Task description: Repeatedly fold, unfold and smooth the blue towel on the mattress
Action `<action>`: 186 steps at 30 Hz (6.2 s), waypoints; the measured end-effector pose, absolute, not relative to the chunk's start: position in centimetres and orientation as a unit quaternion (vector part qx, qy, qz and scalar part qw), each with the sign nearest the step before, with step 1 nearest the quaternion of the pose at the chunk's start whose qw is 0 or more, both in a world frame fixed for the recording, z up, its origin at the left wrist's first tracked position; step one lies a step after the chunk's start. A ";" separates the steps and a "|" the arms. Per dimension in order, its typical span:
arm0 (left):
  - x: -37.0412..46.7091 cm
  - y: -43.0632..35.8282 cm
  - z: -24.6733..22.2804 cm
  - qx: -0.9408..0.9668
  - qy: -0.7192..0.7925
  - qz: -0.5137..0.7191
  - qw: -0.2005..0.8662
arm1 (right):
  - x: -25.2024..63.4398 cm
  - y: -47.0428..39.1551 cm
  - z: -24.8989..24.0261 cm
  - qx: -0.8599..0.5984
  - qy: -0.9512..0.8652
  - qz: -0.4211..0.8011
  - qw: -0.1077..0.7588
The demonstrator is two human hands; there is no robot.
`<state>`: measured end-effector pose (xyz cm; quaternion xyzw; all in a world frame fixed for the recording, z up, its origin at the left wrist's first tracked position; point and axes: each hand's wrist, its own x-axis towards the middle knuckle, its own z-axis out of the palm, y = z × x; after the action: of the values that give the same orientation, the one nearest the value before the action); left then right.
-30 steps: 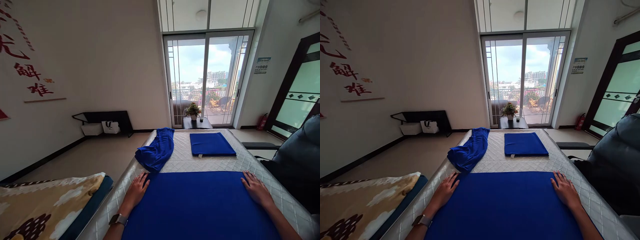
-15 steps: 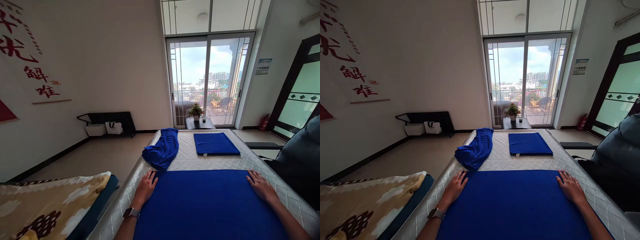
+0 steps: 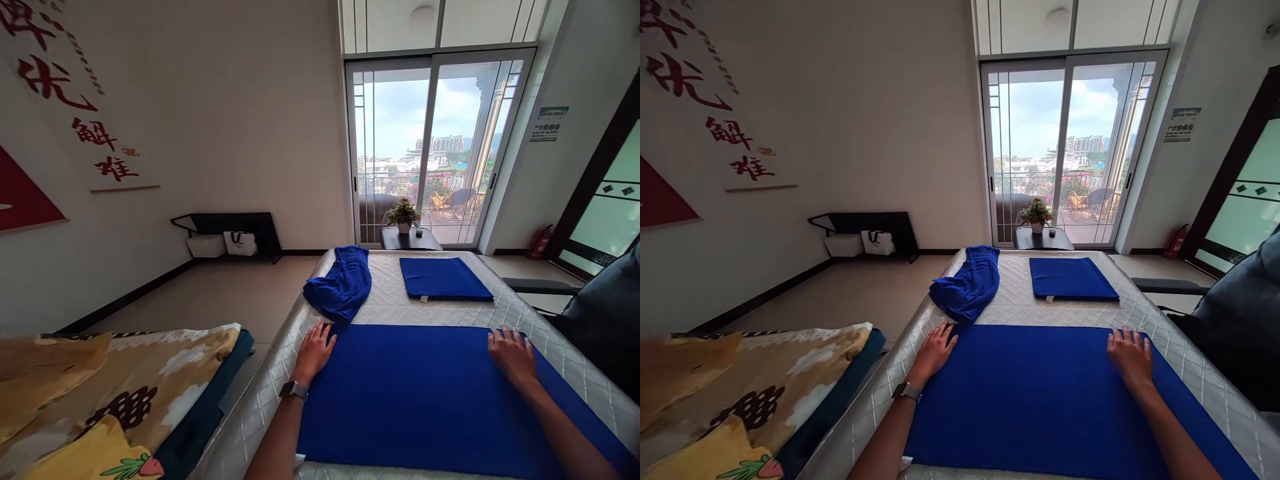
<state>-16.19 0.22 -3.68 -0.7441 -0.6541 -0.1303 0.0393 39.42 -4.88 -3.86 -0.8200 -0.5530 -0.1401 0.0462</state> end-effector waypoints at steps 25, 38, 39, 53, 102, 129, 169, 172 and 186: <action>-17.0 0.7 -4.2 -0.746 -0.654 -0.126 0.028 | 29.4 -3.7 -3.5 -0.658 -0.745 0.091 0.059; -17.6 1.1 -3.9 -0.740 -0.658 -0.138 0.020 | 48.7 -3.8 -8.1 -0.799 -0.599 0.019 0.049; -17.6 1.1 -3.8 -0.740 -0.658 -0.137 0.015 | 48.8 -3.7 -8.3 -0.798 -0.601 0.017 0.053; -17.1 0.9 -3.4 -0.742 -0.657 -0.134 0.012 | 48.1 -4.1 -8.3 -0.808 -0.587 -0.009 0.060; -17.0 0.7 -3.4 -0.738 -0.660 -0.140 -0.001 | 48.8 -4.5 -8.4 -0.794 -0.606 0.013 0.054; -16.4 0.2 -3.0 -0.739 -0.658 -0.146 0.014 | 34.2 -5.8 -3.0 -0.731 -0.673 -0.099 0.053; -17.2 1.2 -3.9 -0.739 -0.656 -0.149 0.015 | 49.0 -8.4 -9.8 -0.791 -0.607 -0.006 0.077; -17.1 1.2 -3.9 -0.741 -0.654 -0.152 0.018 | 48.9 -8.4 -10.0 -0.793 -0.603 -0.009 0.084; -16.8 0.8 -3.9 -0.740 -0.649 -0.172 0.020 | 38.6 -7.3 -3.7 -0.775 -0.627 -0.076 0.033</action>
<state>-16.79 0.78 -3.86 -0.7405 -0.6495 -0.1716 0.0201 38.56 -7.28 -3.65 -0.7745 -0.6271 -0.0762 0.0325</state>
